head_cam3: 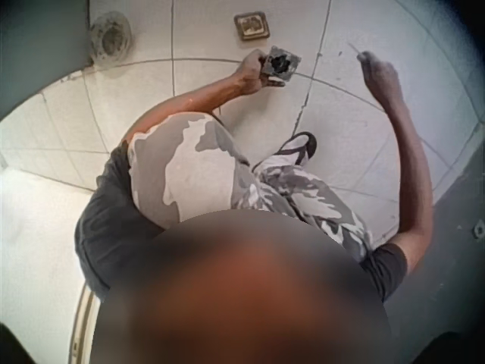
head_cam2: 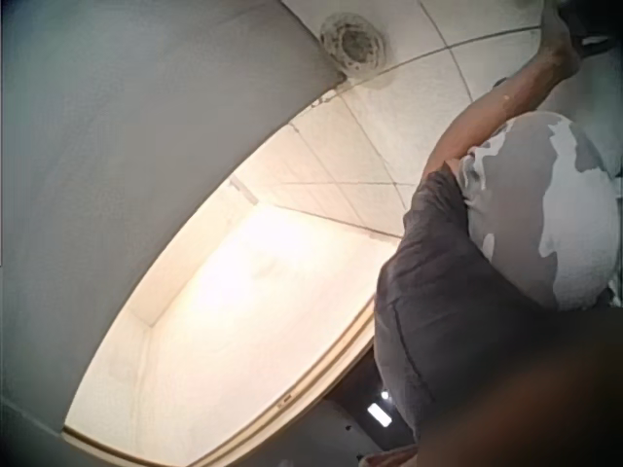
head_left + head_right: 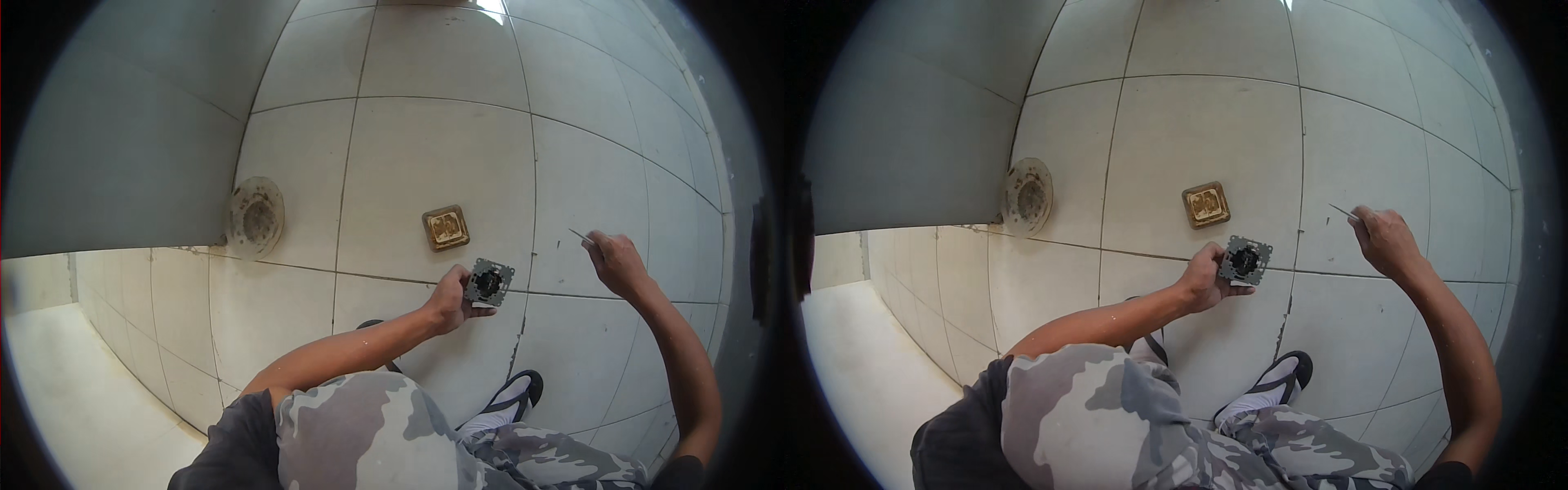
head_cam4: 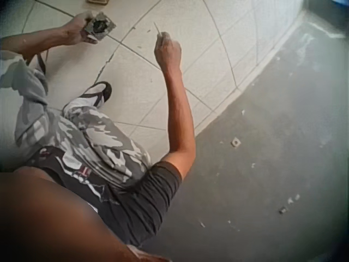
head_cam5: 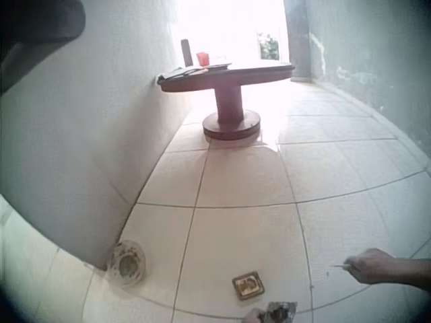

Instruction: The recorder uses a syringe and a small screwdriver to clean and repair the internal components of an electrical light switch.

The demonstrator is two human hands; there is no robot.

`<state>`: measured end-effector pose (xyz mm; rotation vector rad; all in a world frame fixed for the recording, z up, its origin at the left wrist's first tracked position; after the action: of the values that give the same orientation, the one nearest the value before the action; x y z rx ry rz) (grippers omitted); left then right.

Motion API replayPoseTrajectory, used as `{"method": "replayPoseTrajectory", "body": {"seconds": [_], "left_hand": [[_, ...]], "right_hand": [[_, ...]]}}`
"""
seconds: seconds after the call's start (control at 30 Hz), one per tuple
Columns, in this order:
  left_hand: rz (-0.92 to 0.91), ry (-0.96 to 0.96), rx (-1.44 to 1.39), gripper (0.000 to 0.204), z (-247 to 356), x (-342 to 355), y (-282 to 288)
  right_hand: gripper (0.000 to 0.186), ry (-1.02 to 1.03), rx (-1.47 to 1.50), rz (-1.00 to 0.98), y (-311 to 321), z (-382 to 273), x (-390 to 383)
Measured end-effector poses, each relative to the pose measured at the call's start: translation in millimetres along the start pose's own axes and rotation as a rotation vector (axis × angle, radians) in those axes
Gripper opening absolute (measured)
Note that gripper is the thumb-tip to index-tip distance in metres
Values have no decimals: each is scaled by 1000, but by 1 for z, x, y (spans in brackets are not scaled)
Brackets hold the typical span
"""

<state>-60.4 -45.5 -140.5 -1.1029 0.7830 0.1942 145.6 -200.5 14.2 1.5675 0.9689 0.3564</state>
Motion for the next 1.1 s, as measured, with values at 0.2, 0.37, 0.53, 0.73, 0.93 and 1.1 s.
{"method": "replayPoseTrajectory", "body": {"seconds": [0.2, 0.37, 0.53, 0.73, 0.93, 1.1], "left_hand": [[212, -369, -29, 65, 102, -18, 19], [301, -596, 1, 62, 160, -36, 45], [374, -613, -3, 59, 163, -37, 56], [362, -594, 3, 59, 158, -28, 47], [342, -608, 41, 56, 158, -26, 50], [374, -603, 57, 56, 154, -26, 56]], "right_hand": [[23, 83, -42, -24, -21, -53, 77], [64, 257, 141, -13, -84, -119, 101], [87, 209, 141, -100, -120, -132, 106], [86, 210, 204, -46, -126, -128, 105], [80, 195, 244, -48, -125, -130, 107], [74, 120, 262, 51, -121, -123, 102]]}}
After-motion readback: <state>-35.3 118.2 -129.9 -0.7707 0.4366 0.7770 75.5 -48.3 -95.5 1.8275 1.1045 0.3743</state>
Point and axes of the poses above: each hand's wrist, its own x-axis towards the middle knuckle, its own y-axis out of the back of the hand, z = x × y, the point moved 6 cm from there along x, towards the middle knuckle, and after that the axes turned 1 degree about x, right-handed, at the moved point
